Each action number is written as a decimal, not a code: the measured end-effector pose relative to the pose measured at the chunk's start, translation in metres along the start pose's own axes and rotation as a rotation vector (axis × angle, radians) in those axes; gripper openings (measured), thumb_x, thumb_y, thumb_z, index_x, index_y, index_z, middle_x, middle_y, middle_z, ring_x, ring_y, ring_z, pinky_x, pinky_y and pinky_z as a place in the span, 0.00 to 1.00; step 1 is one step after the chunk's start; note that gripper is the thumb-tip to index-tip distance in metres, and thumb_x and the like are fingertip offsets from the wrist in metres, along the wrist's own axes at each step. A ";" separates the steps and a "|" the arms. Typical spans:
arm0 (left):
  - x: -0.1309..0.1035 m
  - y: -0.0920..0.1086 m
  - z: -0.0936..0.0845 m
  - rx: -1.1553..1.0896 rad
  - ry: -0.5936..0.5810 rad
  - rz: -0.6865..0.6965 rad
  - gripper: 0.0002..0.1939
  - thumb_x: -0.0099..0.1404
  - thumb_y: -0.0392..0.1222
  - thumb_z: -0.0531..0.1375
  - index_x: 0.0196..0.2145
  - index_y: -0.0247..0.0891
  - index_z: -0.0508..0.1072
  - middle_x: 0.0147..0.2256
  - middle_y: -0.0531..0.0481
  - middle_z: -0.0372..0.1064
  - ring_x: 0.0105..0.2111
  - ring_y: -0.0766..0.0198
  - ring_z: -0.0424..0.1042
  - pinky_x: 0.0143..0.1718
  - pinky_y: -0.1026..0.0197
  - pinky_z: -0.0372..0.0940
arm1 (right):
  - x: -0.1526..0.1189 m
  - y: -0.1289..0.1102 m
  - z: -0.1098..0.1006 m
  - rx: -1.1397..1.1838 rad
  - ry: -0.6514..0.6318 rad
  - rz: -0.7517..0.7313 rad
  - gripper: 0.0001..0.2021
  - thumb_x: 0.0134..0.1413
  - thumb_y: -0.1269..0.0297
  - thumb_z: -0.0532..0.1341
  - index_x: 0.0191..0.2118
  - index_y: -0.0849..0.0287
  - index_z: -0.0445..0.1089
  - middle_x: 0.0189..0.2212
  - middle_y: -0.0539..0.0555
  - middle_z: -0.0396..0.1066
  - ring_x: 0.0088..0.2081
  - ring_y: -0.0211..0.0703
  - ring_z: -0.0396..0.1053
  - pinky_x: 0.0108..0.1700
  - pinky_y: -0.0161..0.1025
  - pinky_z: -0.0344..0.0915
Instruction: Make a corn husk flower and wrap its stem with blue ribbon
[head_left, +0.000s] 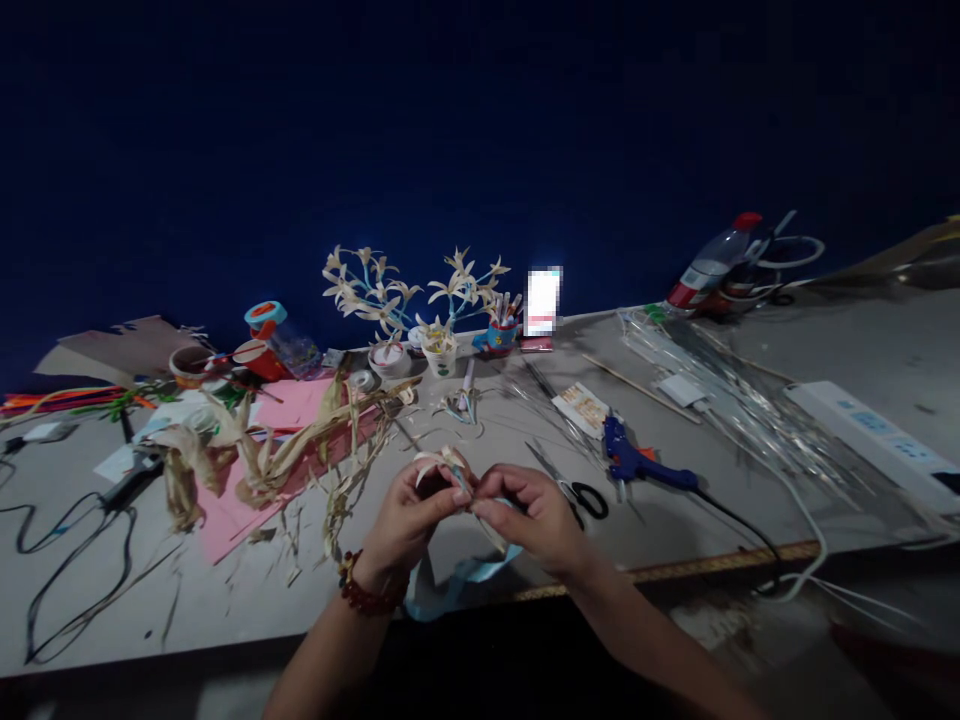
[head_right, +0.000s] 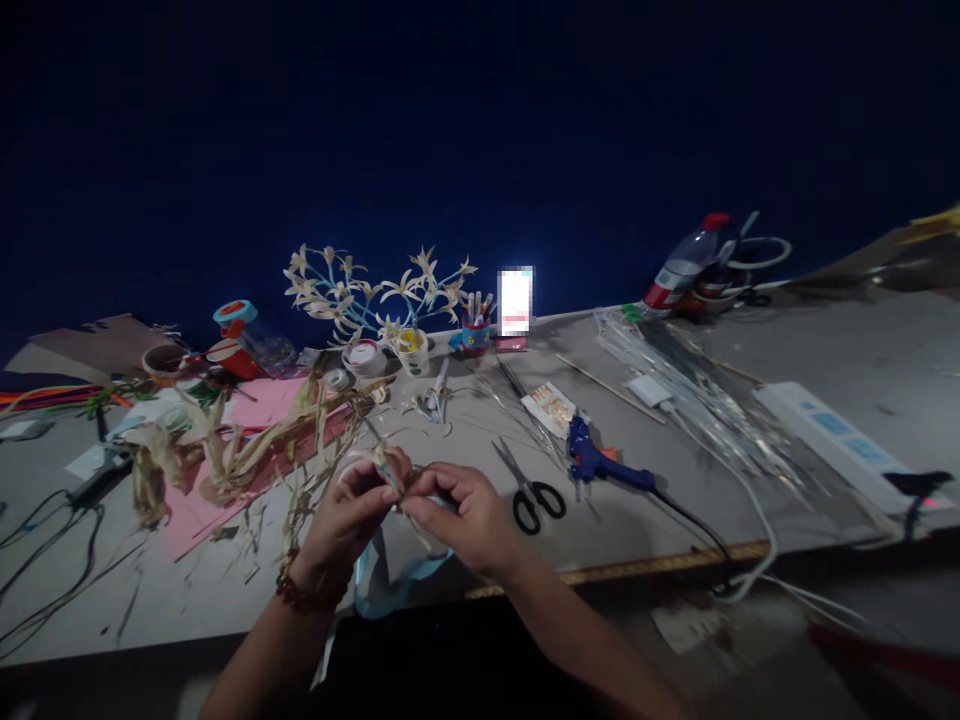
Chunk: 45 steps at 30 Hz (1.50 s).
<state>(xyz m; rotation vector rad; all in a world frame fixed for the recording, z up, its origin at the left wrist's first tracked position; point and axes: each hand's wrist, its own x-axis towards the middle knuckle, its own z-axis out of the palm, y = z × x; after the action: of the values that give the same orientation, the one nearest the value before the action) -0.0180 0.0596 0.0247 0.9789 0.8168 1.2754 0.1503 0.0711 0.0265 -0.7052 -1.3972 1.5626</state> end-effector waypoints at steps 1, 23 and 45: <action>-0.001 -0.001 0.001 -0.023 0.031 -0.012 0.12 0.53 0.42 0.73 0.26 0.36 0.74 0.29 0.50 0.68 0.33 0.62 0.67 0.36 0.61 0.63 | 0.000 -0.002 -0.001 -0.071 0.004 -0.049 0.12 0.55 0.59 0.67 0.26 0.59 0.71 0.24 0.48 0.66 0.28 0.36 0.61 0.32 0.34 0.59; -0.001 0.000 -0.001 -0.052 -0.165 0.015 0.10 0.58 0.46 0.70 0.29 0.37 0.78 0.30 0.49 0.66 0.31 0.62 0.65 0.34 0.60 0.62 | -0.002 0.008 0.003 0.279 -0.024 0.224 0.16 0.45 0.54 0.74 0.27 0.59 0.71 0.18 0.43 0.61 0.17 0.28 0.50 0.19 0.30 0.49; -0.014 0.005 -0.008 0.384 -0.022 0.236 0.01 0.63 0.36 0.67 0.33 0.39 0.78 0.34 0.47 0.75 0.39 0.58 0.73 0.46 0.57 0.67 | -0.002 -0.020 -0.012 -0.536 -0.028 -0.200 0.04 0.58 0.67 0.63 0.32 0.58 0.73 0.25 0.48 0.73 0.27 0.36 0.69 0.32 0.30 0.62</action>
<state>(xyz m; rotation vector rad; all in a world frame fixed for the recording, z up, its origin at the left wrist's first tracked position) -0.0287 0.0469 0.0254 1.4279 0.9723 1.3306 0.1661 0.0742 0.0429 -0.8254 -1.8706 1.0489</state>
